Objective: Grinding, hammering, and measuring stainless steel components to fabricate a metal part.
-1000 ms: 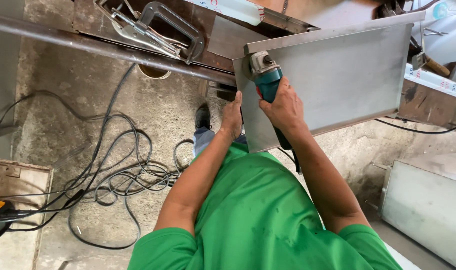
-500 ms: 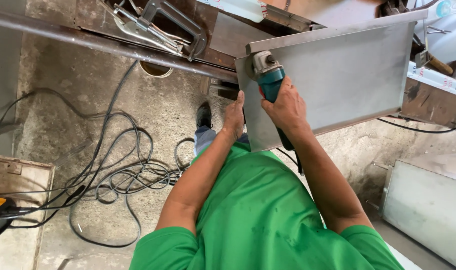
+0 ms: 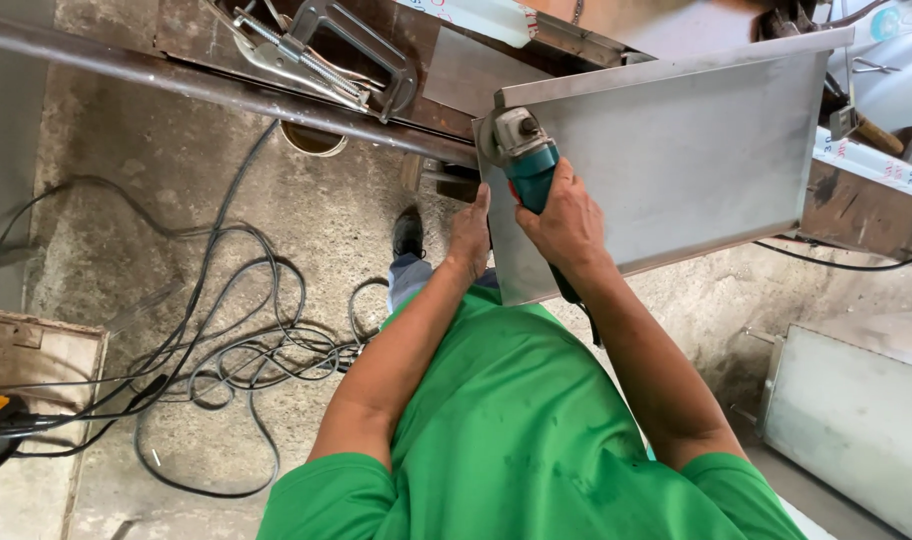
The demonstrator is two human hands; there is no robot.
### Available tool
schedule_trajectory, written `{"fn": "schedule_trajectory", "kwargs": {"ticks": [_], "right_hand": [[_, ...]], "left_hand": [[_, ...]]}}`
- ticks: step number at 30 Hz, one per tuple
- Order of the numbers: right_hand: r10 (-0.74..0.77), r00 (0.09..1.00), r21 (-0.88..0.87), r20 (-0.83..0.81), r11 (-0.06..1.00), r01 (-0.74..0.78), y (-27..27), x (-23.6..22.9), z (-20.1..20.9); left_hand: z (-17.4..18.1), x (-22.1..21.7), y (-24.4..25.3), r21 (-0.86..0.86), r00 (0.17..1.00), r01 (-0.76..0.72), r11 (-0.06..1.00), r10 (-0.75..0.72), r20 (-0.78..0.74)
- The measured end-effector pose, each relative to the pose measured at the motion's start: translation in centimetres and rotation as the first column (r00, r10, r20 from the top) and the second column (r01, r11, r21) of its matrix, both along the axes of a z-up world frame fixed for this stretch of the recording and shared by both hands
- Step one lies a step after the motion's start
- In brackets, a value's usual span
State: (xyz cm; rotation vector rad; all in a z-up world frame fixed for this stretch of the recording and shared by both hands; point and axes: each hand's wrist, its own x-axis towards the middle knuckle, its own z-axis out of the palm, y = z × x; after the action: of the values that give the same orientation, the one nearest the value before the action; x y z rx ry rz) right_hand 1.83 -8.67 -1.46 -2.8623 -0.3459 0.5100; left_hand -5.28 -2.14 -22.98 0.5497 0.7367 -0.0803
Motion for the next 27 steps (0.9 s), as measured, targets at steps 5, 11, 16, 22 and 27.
{"fn": "schedule_trajectory", "kwargs": {"ticks": [5,11,16,22,27], "right_hand": [[-0.062,0.984,0.074,-0.165,0.994,0.075,-1.0,0.9,1.6],[-0.071,0.957,0.213,-0.280,0.968,0.134,-0.6,1.4,0.7],[-0.055,0.966,0.210,-0.252,0.972,0.110,0.8,1.5,0.3],[-0.052,0.947,0.178,-0.317,0.977,0.114,2.4,1.4,0.8],[-0.030,0.940,0.268,-0.341,0.955,0.128,3.0,1.5,2.3]], "left_hand": [[3.8,-0.1,1.6,-0.027,0.999,0.013,1.000,-0.012,0.030],[4.6,-0.1,1.8,-0.052,0.998,0.053,0.997,-0.052,0.020],[4.0,-0.6,1.6,-0.133,0.995,0.086,0.987,-0.079,0.056],[1.6,-0.7,0.9,-0.003,0.994,0.098,0.995,-0.098,0.055],[2.2,-0.6,1.3,-0.028,0.994,0.105,0.994,-0.104,0.017]]}}
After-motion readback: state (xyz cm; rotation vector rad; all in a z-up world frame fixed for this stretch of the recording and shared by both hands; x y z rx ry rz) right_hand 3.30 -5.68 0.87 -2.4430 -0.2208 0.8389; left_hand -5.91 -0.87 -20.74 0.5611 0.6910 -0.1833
